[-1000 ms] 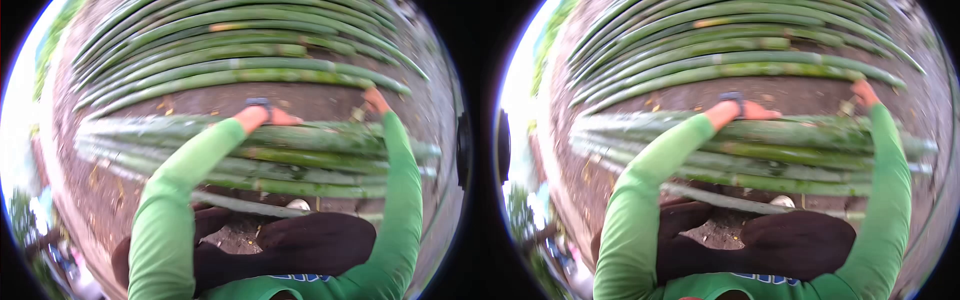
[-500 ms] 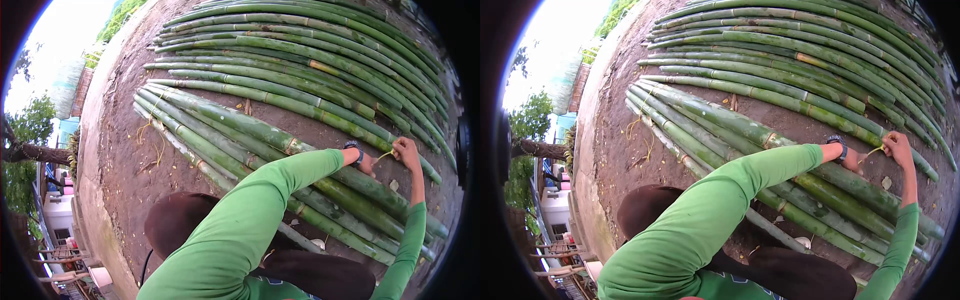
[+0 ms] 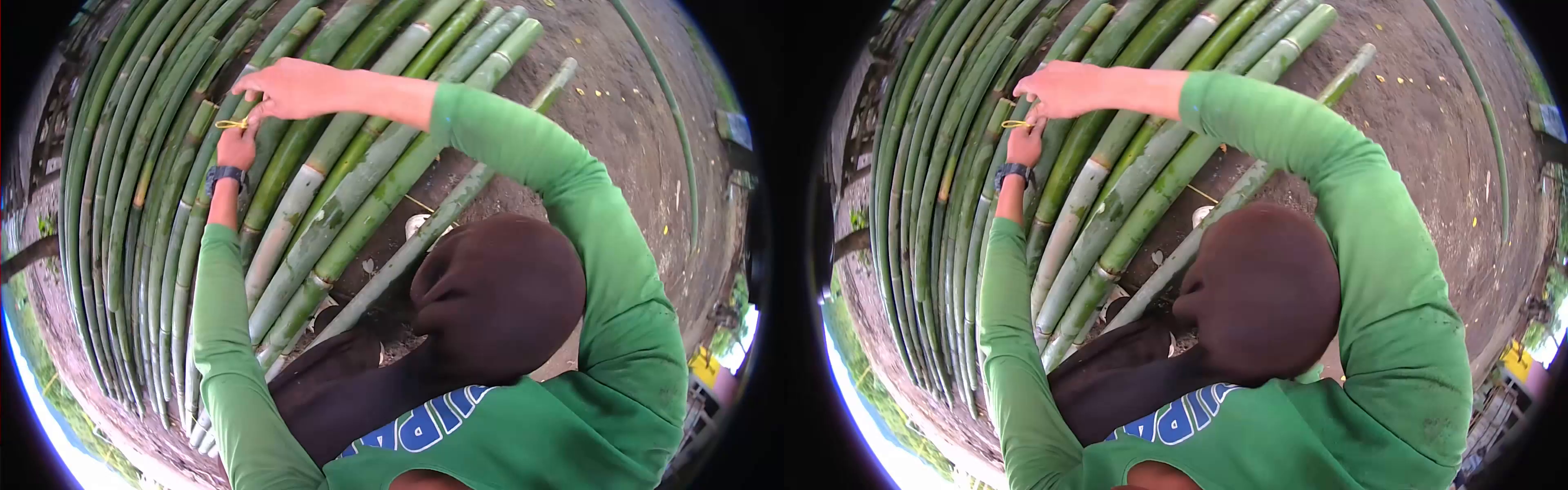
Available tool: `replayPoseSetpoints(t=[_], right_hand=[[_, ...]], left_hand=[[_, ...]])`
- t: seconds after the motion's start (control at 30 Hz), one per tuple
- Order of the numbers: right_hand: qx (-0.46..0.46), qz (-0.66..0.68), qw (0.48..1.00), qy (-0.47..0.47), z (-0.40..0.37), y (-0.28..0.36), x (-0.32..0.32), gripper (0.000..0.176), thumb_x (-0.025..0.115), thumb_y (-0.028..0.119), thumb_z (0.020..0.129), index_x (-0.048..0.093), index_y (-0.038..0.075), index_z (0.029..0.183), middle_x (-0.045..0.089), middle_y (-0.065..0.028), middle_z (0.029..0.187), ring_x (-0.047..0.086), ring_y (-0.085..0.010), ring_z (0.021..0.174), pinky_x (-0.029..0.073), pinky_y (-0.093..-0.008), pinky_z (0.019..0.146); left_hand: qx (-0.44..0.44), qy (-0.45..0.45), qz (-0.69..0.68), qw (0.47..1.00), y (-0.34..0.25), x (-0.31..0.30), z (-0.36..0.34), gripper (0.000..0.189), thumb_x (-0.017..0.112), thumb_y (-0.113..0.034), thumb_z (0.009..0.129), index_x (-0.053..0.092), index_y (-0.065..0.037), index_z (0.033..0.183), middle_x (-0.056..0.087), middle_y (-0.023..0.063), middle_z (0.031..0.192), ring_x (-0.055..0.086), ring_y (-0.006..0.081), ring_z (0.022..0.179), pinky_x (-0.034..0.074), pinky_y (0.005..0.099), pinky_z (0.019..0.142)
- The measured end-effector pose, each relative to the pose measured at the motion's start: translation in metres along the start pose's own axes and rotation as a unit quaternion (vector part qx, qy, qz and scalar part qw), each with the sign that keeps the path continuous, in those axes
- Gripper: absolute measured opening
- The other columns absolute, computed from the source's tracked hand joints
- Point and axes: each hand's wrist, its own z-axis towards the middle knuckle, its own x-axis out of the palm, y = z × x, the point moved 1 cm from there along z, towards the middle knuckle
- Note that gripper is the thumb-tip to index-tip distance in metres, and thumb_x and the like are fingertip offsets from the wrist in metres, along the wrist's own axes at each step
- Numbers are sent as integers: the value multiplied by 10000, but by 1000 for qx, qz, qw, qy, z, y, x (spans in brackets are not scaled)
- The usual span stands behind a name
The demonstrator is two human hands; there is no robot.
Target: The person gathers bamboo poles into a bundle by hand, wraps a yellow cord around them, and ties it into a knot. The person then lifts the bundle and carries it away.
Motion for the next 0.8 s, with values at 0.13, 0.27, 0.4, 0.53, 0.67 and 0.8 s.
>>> replayPoseSetpoints(t=[0.13, 0.27, 0.4, 0.53, 0.67, 0.8], right_hand=[[130, 40, 989, -55, -135, 36, -74, 334, 672, 299, 982, 675, 41, 1194, 751, -139, 1035, 728, -316, 963, 563, -429, 849], [355, -59, 921, -147, -317, 14, -85, 272, 621, 297, 1001, 675, 78, 1154, 729, -155, 1049, 696, -360, 1007, 548, -471, 894], [465, -94, 870, -134, -452, 12, -35, 294, 615, 281, 1004, 664, 88, 1221, 691, -148, 1188, 649, -349, 1147, 521, -474, 980], [452, 4, 892, -27, -482, 47, 42, 419, 664, 307, 961, 641, 96, 1322, 609, -165, 1313, 573, -364, 1240, 480, -481, 1032], [471, -53, 880, -29, -478, 54, 108, 302, 674, 225, 875, 659, 56, 1126, 598, -181, 1134, 580, -391, 1052, 482, -507, 875], [465, 130, 863, -149, -454, 91, 61, 327, 631, 166, 930, 629, 63, 1241, 647, -173, 1184, 632, -322, 1073, 508, -448, 905]], left_hand=[[84, -9, -28, 996, 24, 9, 1, 365, 545, -398, 1043, 750, -141, 1201, 745, 203, 1068, 721, 355, 1006, 533, 439, 879], [82, 19, -54, 995, 25, 7, -3, 324, 550, -270, 1067, 711, -72, 1268, 746, 152, 1180, 704, 251, 1088, 521, 366, 961], [71, 54, -55, 994, 16, -4, -5, 339, 553, -235, 1065, 689, -30, 1298, 722, 140, 1253, 673, 236, 1155, 499, 356, 1019], [99, 105, -74, 987, 23, -8, -1, 371, 532, -216, 1067, 652, -13, 1354, 694, 150, 1315, 646, 254, 1217, 473, 372, 1073], [111, 123, -46, 985, 5, -19, -11, 371, 527, -194, 1053, 647, -22, 1359, 679, 168, 1342, 638, 280, 1244, 462, 375, 1092], [110, 99, -38, 988, 2, -23, -7, 324, 555, -185, 1034, 683, -53, 1300, 696, 164, 1294, 645, 293, 1217, 481, 366, 1056]])
